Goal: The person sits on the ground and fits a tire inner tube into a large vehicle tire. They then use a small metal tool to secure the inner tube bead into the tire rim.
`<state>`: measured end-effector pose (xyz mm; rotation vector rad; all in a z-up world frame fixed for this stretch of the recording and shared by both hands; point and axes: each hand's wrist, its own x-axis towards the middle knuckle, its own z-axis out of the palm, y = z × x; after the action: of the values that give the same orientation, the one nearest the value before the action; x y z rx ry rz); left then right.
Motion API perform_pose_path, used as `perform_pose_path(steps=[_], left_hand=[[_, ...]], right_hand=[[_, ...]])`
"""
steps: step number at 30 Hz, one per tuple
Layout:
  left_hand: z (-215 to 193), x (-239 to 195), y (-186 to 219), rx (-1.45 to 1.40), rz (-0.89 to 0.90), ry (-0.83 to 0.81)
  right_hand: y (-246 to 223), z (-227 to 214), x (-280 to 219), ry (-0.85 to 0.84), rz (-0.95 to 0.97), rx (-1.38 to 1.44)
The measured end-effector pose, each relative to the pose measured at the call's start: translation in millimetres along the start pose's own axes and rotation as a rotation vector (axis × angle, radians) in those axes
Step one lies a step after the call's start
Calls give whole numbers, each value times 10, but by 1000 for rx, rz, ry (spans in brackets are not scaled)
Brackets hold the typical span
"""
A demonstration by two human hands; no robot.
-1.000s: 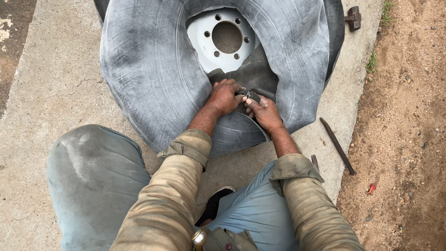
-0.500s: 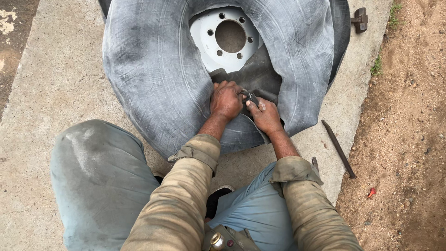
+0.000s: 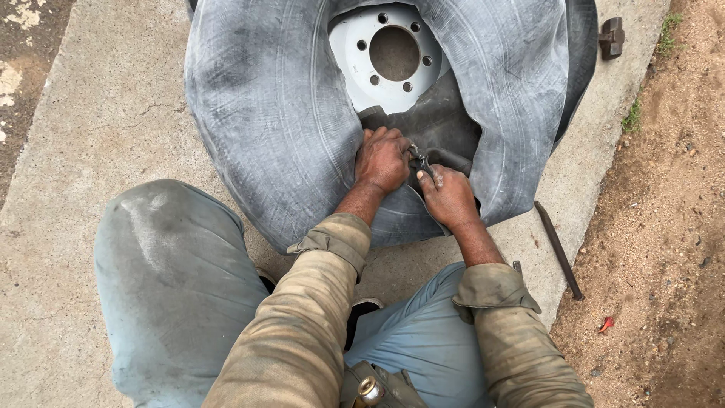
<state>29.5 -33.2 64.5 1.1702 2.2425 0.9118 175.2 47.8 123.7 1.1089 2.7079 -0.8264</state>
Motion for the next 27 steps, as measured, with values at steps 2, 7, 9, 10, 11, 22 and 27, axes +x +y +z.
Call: perform_pose_path(steps=[2,7,9,10,11,22,27], left_hand=[[4,1,-8,6,1,-2],[18,-3,-20,19,-12,-28],[12,-6,-12,5,-15,-22],[3,-3,-2,-2,-15,-19],[-7,-7,7,2,-11,-22],[-222,59,-78,-144,10,-178],[-245,47,-48,-144,-7,-201]], right_hand=[[-61,-47,-3,-15,-15,-43],[-181,-197,37,-223,128,-201],[-197,-246,37,-195,3,-283],[-195,-272,38,-179,-60,-324],[-185,-292,31,-181,-82,-343],[81,45,148,-147,274,253],[183,36,157,-162,351,643]])
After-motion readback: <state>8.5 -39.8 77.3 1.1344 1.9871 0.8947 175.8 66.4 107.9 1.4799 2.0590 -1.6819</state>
